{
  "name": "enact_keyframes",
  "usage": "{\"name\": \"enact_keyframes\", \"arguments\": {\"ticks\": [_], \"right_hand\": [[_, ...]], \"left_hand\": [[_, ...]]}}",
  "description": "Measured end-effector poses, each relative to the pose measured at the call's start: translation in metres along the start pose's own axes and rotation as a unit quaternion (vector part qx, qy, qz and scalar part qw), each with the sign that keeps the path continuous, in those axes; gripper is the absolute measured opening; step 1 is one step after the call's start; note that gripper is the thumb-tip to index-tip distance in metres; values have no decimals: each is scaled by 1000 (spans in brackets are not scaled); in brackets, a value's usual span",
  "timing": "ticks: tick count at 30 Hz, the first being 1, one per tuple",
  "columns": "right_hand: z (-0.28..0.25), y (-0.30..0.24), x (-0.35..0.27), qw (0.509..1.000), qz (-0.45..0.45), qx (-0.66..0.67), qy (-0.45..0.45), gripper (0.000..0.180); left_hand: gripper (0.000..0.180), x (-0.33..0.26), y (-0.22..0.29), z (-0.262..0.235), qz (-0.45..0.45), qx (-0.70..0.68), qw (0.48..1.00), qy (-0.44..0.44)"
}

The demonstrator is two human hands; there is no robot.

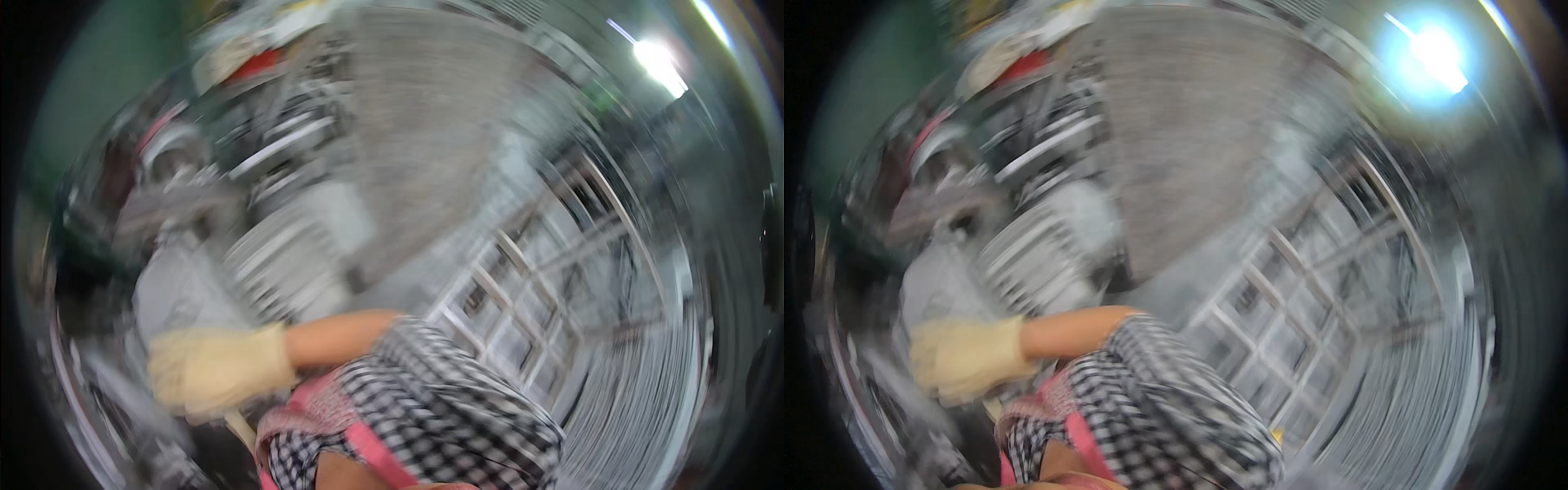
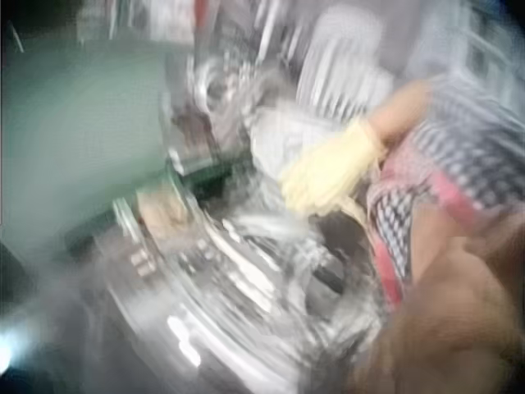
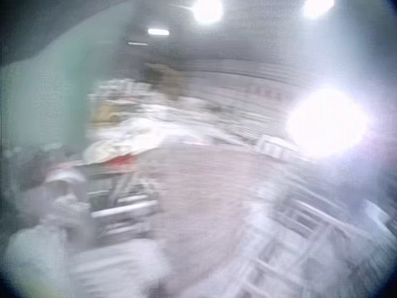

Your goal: The person folds a large grey bag on a table, then walks through a factory floor carrying a red plastic stool and places it down. They later pick up a wooden board and a yellow plastic bin, moving them near machinery.

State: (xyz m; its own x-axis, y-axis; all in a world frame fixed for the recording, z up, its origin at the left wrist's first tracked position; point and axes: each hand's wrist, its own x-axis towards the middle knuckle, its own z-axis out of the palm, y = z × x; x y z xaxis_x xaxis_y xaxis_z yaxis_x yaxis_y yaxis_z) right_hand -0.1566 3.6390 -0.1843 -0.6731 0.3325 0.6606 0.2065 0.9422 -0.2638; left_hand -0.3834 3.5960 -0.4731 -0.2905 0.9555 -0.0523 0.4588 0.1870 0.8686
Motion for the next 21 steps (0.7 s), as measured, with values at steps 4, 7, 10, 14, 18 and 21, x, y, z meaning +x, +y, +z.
{"name": "enact_keyframes", "arguments": {"ticks": [4, 7, 10, 14, 18, 21], "right_hand": [[9, -4, -8, 995, -8, -41, -87, 36], [10, 0, -3, 995, -15, 3, -99, 43], [5, -10, 9, 987, 60, 55, -139, 42], [4, -22, 13, 973, 134, 69, -174, 42], [12, -31, 0, 963, 218, 105, -118, 45], [17, -38, -4, 960, 231, 117, -107, 49]], "left_hand": [[35, -60, -34, -9, -63, -86, 992, 72], [41, -71, -48, 11, -23, -143, 985, 91], [35, -80, -61, 20, -75, -71, 969, 226], [32, -106, -83, 6, -142, -200, 900, 359], [34, -122, -93, 6, -167, -221, 909, 311], [39, -110, -81, 16, -141, -158, 943, 256]]}}
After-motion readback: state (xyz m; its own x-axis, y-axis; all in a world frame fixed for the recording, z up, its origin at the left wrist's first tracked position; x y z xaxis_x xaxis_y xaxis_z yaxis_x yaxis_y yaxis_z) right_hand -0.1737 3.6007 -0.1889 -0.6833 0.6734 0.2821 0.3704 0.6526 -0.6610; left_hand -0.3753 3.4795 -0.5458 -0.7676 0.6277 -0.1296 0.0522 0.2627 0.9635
